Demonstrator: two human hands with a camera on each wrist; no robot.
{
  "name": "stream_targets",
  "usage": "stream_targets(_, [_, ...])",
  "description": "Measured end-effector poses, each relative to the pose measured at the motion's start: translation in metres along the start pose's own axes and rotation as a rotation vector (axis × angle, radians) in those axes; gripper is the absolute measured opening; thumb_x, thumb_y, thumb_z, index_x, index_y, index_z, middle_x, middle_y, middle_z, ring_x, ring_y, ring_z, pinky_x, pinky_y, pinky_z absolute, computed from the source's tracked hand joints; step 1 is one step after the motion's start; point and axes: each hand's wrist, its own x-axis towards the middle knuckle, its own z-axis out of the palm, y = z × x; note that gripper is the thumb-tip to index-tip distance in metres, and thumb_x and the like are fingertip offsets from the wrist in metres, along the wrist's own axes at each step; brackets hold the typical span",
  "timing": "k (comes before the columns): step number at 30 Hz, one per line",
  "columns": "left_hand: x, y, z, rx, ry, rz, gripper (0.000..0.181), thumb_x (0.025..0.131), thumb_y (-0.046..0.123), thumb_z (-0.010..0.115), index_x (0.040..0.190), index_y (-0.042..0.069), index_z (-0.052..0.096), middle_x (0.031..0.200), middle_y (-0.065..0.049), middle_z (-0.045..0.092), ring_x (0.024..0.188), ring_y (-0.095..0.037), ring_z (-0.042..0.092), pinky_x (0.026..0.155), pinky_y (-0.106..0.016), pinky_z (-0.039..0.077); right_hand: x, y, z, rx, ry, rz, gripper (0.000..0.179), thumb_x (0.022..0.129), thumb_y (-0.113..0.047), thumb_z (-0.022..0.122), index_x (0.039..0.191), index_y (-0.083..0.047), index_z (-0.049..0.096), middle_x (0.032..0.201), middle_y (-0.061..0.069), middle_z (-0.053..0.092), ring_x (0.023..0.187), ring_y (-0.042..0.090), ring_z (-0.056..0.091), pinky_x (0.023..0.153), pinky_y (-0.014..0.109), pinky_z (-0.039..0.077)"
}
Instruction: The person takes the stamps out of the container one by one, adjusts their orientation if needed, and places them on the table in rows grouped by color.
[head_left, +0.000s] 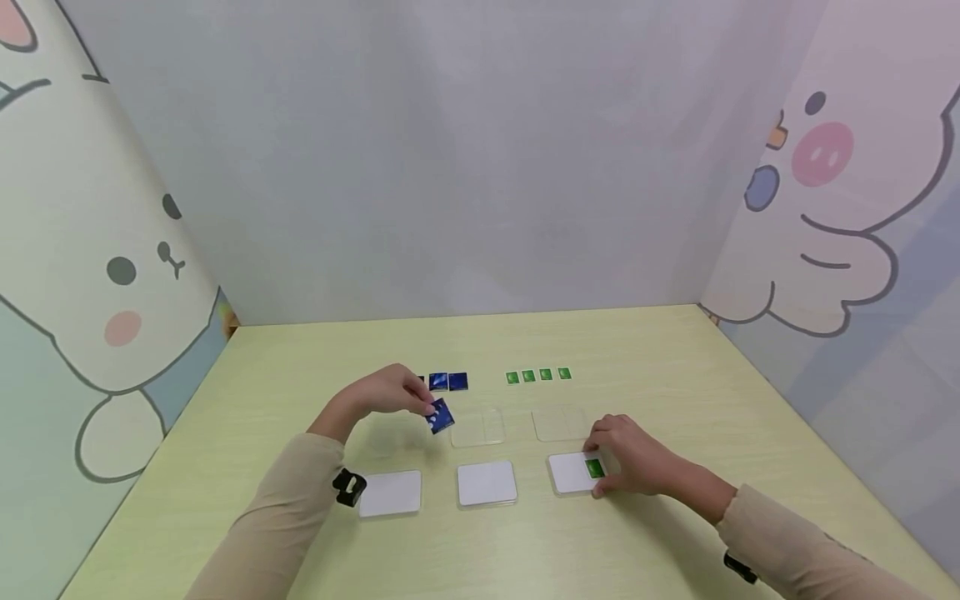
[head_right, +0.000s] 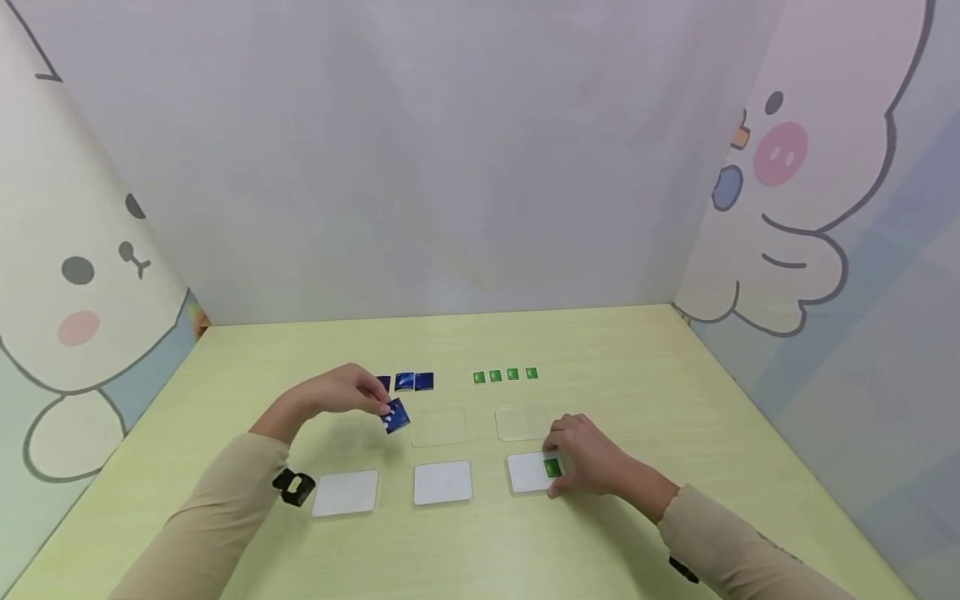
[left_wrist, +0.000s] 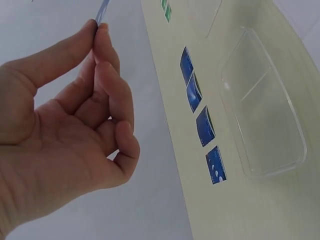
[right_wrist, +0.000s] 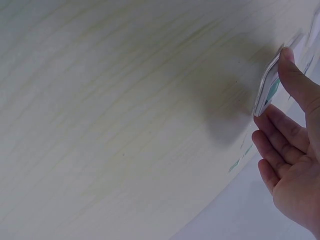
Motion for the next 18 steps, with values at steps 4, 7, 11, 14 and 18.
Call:
stream_targets(4, [-0.001, 0.0, -0.006, 0.002, -0.006, 0.002, 0.017, 0.088, 0.018, 0.068, 0.097, 0.005, 0.072, 0.096, -0.006, 0.071, 0.09, -0.016, 0.06, 0.091, -0.042, 0.048, 0.0, 0.001, 0.0, -0.001, 0.003, -0.002, 0.049, 0.063, -0.045, 0.086, 0.096, -0.013, 0.071, 0.092, -0.008, 0.065, 0.089, 0.009, 0.054, 0.089, 0.044, 0.045])
stream_targets(7, [-0.002, 0.0, -0.011, 0.006, -0.009, 0.0, 0.019, 0.088, 0.019, 0.068, 0.1, 0.005, 0.072, 0.099, -0.007, 0.071, 0.092, -0.017, 0.061, 0.093, -0.043, 0.048, 0.0, 0.001, 0.001, -0.002, 0.003, 0.0, 0.049, 0.063, -0.046, 0.086, 0.096, -0.014, 0.071, 0.092, -0.008, 0.064, 0.089, 0.009, 0.054, 0.089, 0.043, 0.045])
stream_targets(11, [-0.001, -0.001, -0.016, 0.014, -0.023, 0.007, 0.019, 0.088, 0.02, 0.068, 0.1, 0.006, 0.072, 0.1, -0.006, 0.071, 0.093, -0.016, 0.061, 0.094, -0.044, 0.048, 0.0, 0.002, 0.002, -0.001, 0.003, 0.0, 0.049, 0.064, -0.047, 0.085, 0.096, -0.014, 0.071, 0.092, -0.009, 0.064, 0.089, 0.009, 0.054, 0.09, 0.044, 0.045])
stream_targets(14, [-0.001, -0.003, -0.021, 0.023, -0.043, 0.017, 0.017, 0.088, 0.019, 0.067, 0.098, 0.006, 0.072, 0.098, -0.005, 0.071, 0.092, -0.016, 0.06, 0.093, -0.043, 0.048, 0.0, 0.003, 0.002, 0.007, 0.001, -0.001, 0.049, 0.064, -0.048, 0.085, 0.097, -0.014, 0.071, 0.093, -0.008, 0.064, 0.09, 0.01, 0.054, 0.09, 0.044, 0.045])
stream_targets(18, [-0.001, -0.006, -0.027, 0.037, -0.07, 0.024, 0.016, 0.088, 0.019, 0.068, 0.097, 0.006, 0.072, 0.097, -0.004, 0.071, 0.091, -0.015, 0.06, 0.094, -0.044, 0.047, 0.0, 0.003, 0.001, 0.01, -0.007, 0.003, 0.05, 0.064, -0.048, 0.085, 0.097, -0.014, 0.071, 0.093, -0.008, 0.064, 0.09, 0.01, 0.053, 0.089, 0.044, 0.045])
